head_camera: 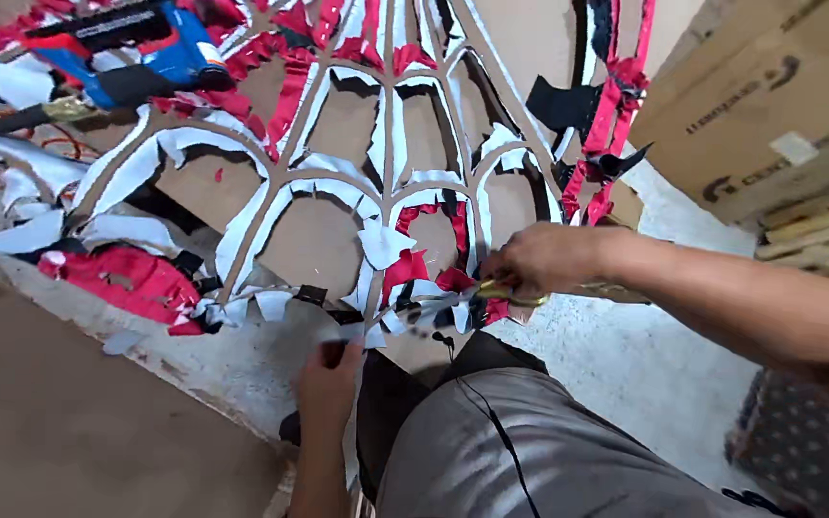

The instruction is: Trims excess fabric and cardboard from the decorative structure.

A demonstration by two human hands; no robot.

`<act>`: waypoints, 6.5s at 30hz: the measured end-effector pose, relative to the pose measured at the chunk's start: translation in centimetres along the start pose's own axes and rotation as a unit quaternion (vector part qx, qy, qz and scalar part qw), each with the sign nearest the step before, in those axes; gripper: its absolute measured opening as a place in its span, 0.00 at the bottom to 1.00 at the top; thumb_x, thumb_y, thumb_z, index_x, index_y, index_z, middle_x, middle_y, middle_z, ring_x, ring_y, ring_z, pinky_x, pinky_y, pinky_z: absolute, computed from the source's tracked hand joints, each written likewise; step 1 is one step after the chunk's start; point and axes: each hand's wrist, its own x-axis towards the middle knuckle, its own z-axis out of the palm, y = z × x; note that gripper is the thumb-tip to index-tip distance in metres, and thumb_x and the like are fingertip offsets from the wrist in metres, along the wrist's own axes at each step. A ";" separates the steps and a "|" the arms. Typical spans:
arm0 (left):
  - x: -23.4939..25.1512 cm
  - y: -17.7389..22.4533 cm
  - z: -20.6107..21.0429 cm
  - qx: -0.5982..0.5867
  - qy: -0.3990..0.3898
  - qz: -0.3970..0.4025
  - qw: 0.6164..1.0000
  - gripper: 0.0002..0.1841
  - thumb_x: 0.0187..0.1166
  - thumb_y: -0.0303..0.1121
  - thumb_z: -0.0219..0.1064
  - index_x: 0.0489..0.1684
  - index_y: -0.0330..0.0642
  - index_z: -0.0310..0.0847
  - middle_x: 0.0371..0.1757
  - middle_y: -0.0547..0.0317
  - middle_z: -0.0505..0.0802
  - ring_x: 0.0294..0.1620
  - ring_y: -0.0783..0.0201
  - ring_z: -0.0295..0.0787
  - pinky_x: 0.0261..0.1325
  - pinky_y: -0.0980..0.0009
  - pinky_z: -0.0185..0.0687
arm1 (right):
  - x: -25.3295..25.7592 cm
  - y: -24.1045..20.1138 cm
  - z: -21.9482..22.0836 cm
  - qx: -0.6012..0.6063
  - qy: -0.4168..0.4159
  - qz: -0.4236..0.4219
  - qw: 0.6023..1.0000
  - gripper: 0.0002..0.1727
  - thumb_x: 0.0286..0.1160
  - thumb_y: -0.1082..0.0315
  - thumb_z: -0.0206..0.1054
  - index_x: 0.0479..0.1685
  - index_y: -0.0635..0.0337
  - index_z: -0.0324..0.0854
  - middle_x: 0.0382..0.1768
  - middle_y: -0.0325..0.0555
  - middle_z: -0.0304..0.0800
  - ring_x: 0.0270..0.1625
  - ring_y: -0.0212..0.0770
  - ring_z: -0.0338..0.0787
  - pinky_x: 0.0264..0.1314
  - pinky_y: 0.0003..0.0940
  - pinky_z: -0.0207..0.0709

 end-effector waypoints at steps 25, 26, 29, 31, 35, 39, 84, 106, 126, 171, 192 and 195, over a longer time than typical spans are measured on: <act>2.2 -0.3 6.1 -0.523 0.064 -0.057 0.848 0.12 0.80 0.18 0.64 0.59 0.30 0.79 0.50 0.43 0.92 0.46 0.52 0.95 0.52 0.52 0.94 | 14.3 -0.1 -7.8 -0.054 -0.187 -0.136 0.971 0.25 0.64 0.51 0.84 0.57 0.54 0.90 0.33 0.42 0.92 0.34 0.39 0.89 0.42 0.43 0.83; 2.2 -0.2 6.1 -0.525 0.066 -0.058 0.847 0.12 0.80 0.17 0.64 0.58 0.30 0.80 0.50 0.43 0.92 0.46 0.52 0.95 0.52 0.53 0.94 | 14.5 0.0 -7.8 -0.048 -0.185 -0.141 0.971 0.24 0.64 0.52 0.84 0.56 0.54 0.90 0.33 0.42 0.92 0.35 0.38 0.89 0.43 0.43 0.83; 2.2 -0.2 6.1 -0.528 0.069 -0.064 0.844 0.11 0.79 0.17 0.64 0.57 0.30 0.80 0.49 0.43 0.92 0.44 0.52 0.95 0.50 0.54 0.95 | 15.0 0.2 -7.7 -0.044 -0.179 -0.153 0.971 0.23 0.63 0.52 0.84 0.55 0.52 0.92 0.34 0.40 0.93 0.37 0.36 0.90 0.46 0.43 0.84; 2.3 -0.3 6.1 -0.527 0.068 -0.068 0.844 0.12 0.79 0.17 0.65 0.57 0.30 0.80 0.49 0.43 0.92 0.44 0.53 0.95 0.50 0.55 0.94 | 15.3 0.4 -7.7 -0.050 -0.176 -0.167 0.969 0.21 0.63 0.53 0.84 0.54 0.50 0.93 0.35 0.39 0.93 0.38 0.35 0.89 0.48 0.42 0.83; 2.4 -0.4 5.9 -0.515 0.062 -0.073 0.852 0.11 0.79 0.18 0.65 0.56 0.29 0.80 0.49 0.43 0.92 0.45 0.53 0.95 0.52 0.54 0.94 | 15.9 0.9 -7.5 -0.033 -0.182 -0.177 0.967 0.19 0.64 0.55 0.84 0.53 0.51 0.92 0.37 0.39 0.94 0.40 0.36 0.90 0.51 0.44 0.84; 2.5 -0.4 5.8 -0.500 0.057 -0.065 0.862 0.11 0.80 0.18 0.65 0.57 0.29 0.80 0.50 0.44 0.93 0.46 0.54 0.95 0.52 0.55 0.94 | 15.7 1.1 -7.1 -0.019 -0.191 -0.172 0.966 0.18 0.65 0.57 0.84 0.53 0.52 0.92 0.38 0.39 0.94 0.41 0.36 0.90 0.50 0.43 0.84; 5.3 0.1 1.8 -0.313 -0.143 -0.083 0.935 0.17 0.81 0.15 0.61 0.67 0.24 0.68 0.47 0.37 0.92 0.43 0.50 0.96 0.49 0.56 0.95 | 5.9 -0.6 6.5 0.541 0.144 0.118 0.820 0.25 0.71 0.43 0.77 0.47 0.57 0.87 0.26 0.44 0.88 0.25 0.38 0.86 0.33 0.40 0.83; 5.8 0.1 1.0 -0.312 -0.192 -0.083 0.927 0.16 0.84 0.16 0.58 0.67 0.23 0.66 0.48 0.34 0.93 0.45 0.46 0.97 0.49 0.56 0.96 | 6.7 -5.8 10.4 0.699 0.220 0.088 0.675 0.26 0.80 0.45 0.70 0.50 0.63 0.79 0.23 0.44 0.84 0.22 0.35 0.84 0.29 0.32 0.82; 6.9 0.0 0.1 -0.235 -0.266 -0.065 0.933 0.13 0.88 0.20 0.55 0.66 0.21 0.68 0.48 0.33 0.94 0.47 0.46 0.97 0.54 0.55 0.95 | 10.1 -8.3 9.1 0.757 0.275 0.125 0.580 0.31 0.78 0.39 0.69 0.53 0.63 0.79 0.24 0.43 0.86 0.24 0.35 0.85 0.32 0.30 0.82; 7.8 0.3 -0.8 -0.182 -0.336 -0.071 0.922 0.12 0.90 0.22 0.49 0.60 0.24 0.73 0.50 0.34 0.95 0.48 0.46 0.97 0.53 0.57 0.94 | 7.3 -7.0 11.0 0.781 0.345 0.162 0.495 0.31 0.79 0.39 0.68 0.49 0.63 0.79 0.22 0.43 0.85 0.22 0.35 0.85 0.30 0.32 0.83; 7.3 -0.7 -0.6 -0.226 -0.332 -0.071 0.913 0.13 0.92 0.28 0.50 0.63 0.26 0.72 0.50 0.36 0.95 0.49 0.45 0.97 0.53 0.54 0.95 | 0.7 -9.1 14.4 0.715 0.349 0.180 0.579 0.24 0.77 0.46 0.73 0.44 0.62 0.81 0.19 0.46 0.83 0.17 0.38 0.84 0.23 0.35 0.83; 7.1 -2.9 -0.7 -0.310 -0.434 -0.074 0.843 0.29 0.82 0.44 0.71 0.70 0.27 0.73 0.65 0.31 0.89 0.65 0.38 0.90 0.70 0.47 0.87 | -3.5 -9.3 16.2 0.648 0.319 0.241 0.649 0.26 0.71 0.44 0.77 0.52 0.57 0.85 0.22 0.44 0.85 0.19 0.38 0.85 0.25 0.37 0.84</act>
